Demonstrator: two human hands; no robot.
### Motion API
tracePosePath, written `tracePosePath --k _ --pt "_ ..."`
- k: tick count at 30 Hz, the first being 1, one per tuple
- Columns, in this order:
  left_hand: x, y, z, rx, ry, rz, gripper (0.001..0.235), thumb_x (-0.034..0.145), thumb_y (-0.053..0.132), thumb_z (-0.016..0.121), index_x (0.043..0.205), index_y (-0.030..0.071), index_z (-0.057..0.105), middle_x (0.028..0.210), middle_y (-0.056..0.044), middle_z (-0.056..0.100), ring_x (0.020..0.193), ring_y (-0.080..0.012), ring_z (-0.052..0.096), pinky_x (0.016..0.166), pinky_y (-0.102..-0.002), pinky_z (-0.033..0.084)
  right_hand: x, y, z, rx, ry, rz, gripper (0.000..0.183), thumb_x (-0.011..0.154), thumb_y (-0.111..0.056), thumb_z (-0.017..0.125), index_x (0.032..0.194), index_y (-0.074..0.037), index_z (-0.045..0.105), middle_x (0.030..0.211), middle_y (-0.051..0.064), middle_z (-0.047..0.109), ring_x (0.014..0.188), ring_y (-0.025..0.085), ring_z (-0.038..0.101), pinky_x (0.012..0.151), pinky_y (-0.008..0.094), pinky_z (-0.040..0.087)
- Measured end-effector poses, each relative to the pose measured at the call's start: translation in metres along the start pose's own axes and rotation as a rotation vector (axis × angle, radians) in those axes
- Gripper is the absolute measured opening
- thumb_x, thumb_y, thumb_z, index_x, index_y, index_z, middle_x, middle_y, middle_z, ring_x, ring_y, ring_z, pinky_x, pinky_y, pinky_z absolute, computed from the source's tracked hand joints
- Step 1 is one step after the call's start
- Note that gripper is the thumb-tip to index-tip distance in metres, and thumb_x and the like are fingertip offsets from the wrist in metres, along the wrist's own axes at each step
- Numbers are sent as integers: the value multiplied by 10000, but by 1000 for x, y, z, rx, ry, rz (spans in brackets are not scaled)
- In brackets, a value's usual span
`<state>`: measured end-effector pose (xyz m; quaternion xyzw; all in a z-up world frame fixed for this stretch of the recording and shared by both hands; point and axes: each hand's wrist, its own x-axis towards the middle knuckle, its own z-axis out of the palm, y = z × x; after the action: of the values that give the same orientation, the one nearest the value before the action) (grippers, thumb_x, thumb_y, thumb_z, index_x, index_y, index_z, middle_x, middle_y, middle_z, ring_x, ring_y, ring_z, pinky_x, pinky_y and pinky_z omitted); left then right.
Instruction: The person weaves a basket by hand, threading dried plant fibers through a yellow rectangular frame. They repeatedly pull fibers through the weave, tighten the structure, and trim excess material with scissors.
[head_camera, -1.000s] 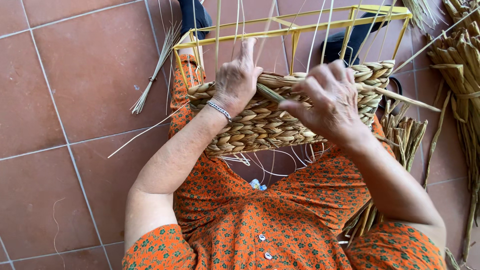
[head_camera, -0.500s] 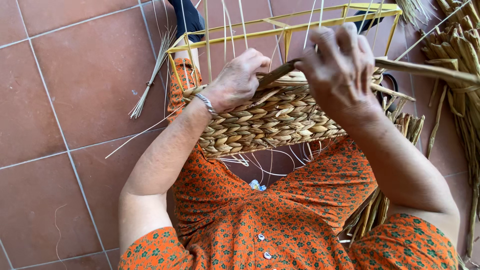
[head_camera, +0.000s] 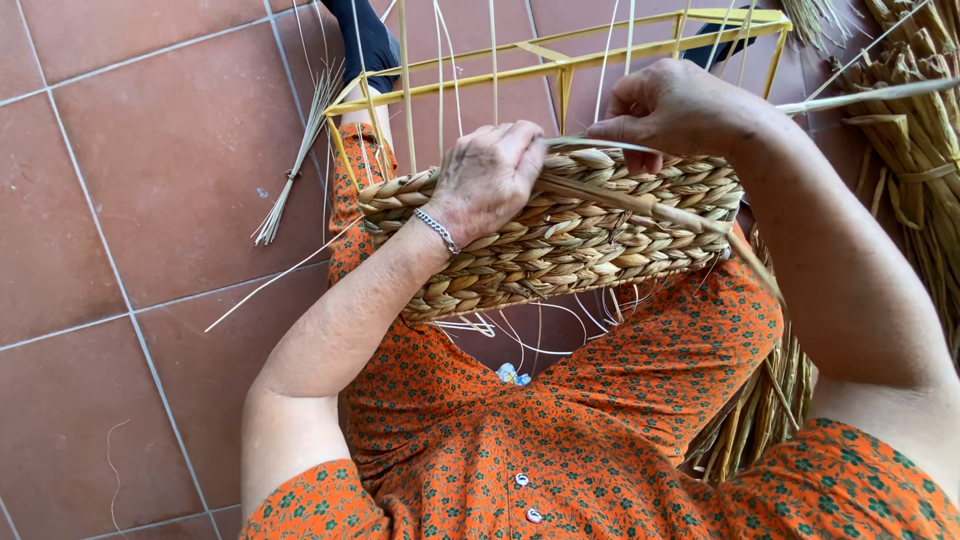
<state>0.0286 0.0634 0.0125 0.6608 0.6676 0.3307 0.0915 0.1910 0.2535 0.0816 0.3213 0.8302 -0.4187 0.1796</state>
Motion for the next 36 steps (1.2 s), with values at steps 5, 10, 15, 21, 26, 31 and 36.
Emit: tracePosePath --k 5,10,15,21,26,31,36 --pt "-14 -2 -4 -87 194 50 91 1018 122 673 1055 47 635 1035 -125 661 866 -264 711 768 -373 610 -5 27 36 -296 532 -484 283 964 -346 810 944 -74 731 805 86 725 704 250 703 660 400 545" --pt "-27 0 -17 58 113 227 143 967 30 716 1043 14 596 1124 -125 621 881 -262 720 724 -365 605 -8 21 69 -419 734 -628 441 895 -452 850 815 -81 626 701 86 657 636 291 651 622 462 478" --pt "-25 -4 -10 49 123 293 164 993 30 695 1003 8 532 1098 -158 661 865 -254 737 726 -330 611 3 12 78 -366 729 -432 444 932 -464 820 810 -88 617 616 99 615 591 308 642 586 485 459" --pt "7 -21 4 -98 80 -77 236 940 129 778 943 66 551 711 -67 690 668 -245 731 623 -387 573 -14 29 86 -223 555 -272 441 961 -448 808 823 -62 645 607 137 607 545 305 635 558 446 502" --pt "19 -26 21 15 5 -273 348 881 203 819 1065 61 561 623 -69 672 621 -262 724 607 -402 569 -39 33 94 -34 620 -541 417 948 -359 812 1112 -36 605 900 123 644 766 257 696 672 384 561" --pt "10 -17 41 266 154 43 350 904 122 782 1145 3 557 956 -173 683 689 -239 721 549 -302 588 -57 34 95 -519 831 -670 381 779 -229 846 1093 -69 702 1064 154 657 996 342 613 836 450 519" --pt "7 -15 28 84 100 188 350 960 -74 647 1220 123 519 923 -96 697 777 -204 729 640 -286 633 -66 36 70 -624 672 -454 163 1019 -308 805 1045 -157 750 943 1 639 1012 236 545 882 447 423"
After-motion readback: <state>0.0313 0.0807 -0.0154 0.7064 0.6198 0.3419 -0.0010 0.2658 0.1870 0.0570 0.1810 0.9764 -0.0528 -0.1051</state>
